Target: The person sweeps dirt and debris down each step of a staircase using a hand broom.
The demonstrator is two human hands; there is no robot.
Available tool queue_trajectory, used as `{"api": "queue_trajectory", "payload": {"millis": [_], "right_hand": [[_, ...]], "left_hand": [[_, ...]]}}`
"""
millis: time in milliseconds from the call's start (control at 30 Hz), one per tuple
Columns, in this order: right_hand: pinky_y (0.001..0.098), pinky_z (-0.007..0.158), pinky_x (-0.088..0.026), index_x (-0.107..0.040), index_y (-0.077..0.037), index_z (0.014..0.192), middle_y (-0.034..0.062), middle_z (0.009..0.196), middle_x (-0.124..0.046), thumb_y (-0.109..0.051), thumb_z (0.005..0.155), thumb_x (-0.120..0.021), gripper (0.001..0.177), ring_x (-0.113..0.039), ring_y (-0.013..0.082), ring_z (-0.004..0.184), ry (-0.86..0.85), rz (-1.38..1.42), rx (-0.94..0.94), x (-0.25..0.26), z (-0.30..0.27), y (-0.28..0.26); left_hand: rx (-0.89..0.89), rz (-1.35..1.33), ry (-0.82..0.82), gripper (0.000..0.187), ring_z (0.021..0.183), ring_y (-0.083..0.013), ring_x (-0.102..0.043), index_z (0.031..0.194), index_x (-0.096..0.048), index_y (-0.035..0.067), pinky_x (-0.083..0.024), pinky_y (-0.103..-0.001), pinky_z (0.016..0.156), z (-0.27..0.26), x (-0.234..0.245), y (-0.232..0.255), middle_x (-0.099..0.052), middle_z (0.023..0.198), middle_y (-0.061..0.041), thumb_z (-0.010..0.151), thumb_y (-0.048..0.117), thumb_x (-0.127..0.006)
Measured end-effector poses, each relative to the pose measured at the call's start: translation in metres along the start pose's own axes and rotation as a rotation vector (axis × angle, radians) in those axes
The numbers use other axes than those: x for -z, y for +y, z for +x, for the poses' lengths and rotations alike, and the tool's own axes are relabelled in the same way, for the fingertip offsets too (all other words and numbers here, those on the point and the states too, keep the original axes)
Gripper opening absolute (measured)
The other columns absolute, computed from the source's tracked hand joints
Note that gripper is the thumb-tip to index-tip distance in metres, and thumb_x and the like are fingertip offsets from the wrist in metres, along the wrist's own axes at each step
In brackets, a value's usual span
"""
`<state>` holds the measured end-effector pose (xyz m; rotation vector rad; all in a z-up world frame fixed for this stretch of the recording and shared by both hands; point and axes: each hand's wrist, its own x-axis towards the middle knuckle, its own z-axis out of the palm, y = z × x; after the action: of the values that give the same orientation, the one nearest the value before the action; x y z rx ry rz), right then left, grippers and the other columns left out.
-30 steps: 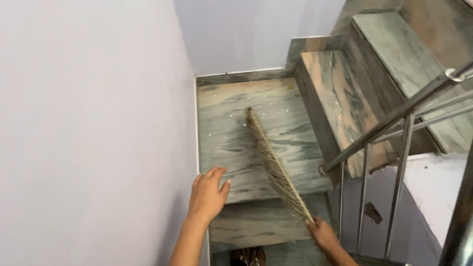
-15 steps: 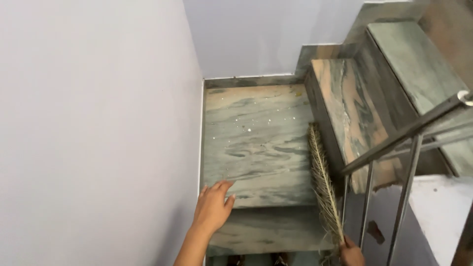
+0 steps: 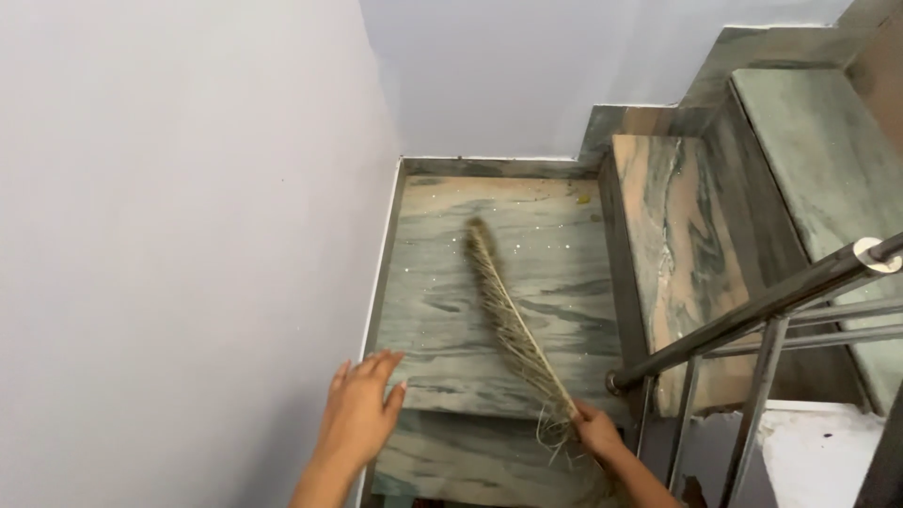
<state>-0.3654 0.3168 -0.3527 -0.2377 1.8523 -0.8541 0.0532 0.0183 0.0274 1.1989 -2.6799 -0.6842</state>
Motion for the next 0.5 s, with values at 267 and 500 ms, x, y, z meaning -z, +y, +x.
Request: {"api": "queue_trajectory", "payload": {"millis": [267, 500], "right_hand": [[0.0469, 0.079, -0.061, -0.059, -0.023, 0.191, 0.015, 0.115, -0.092, -0.042, 0.131, -0.061, 0.062, -0.081, 0.0308, 0.085, 0.453, -0.239, -0.007, 0.051, -0.028, 0.046], [0.0405, 0.097, -0.06, -0.07, -0.025, 0.18, 0.009, 0.133, -0.09, -0.048, 0.124, -0.074, 0.06, -0.081, 0.0203, 0.106, 0.305, -0.187, 0.019, -0.045, -0.004, 0.066]], "left_hand": [[0.038, -0.016, 0.103, 0.059, 0.168, -0.0305, -0.06, 0.173, -0.072, 0.021, -0.029, -0.059, 0.147, -0.014, 0.001, 0.006, -0.071, 0.182, -0.009, 0.116, 0.035, -0.072], [0.078, -0.016, 0.033, 0.059, 0.168, -0.0298, -0.059, 0.174, -0.071, 0.022, -0.029, -0.058, 0.148, -0.011, -0.018, 0.0, -0.07, 0.182, -0.008, 0.116, 0.036, -0.072]]}}
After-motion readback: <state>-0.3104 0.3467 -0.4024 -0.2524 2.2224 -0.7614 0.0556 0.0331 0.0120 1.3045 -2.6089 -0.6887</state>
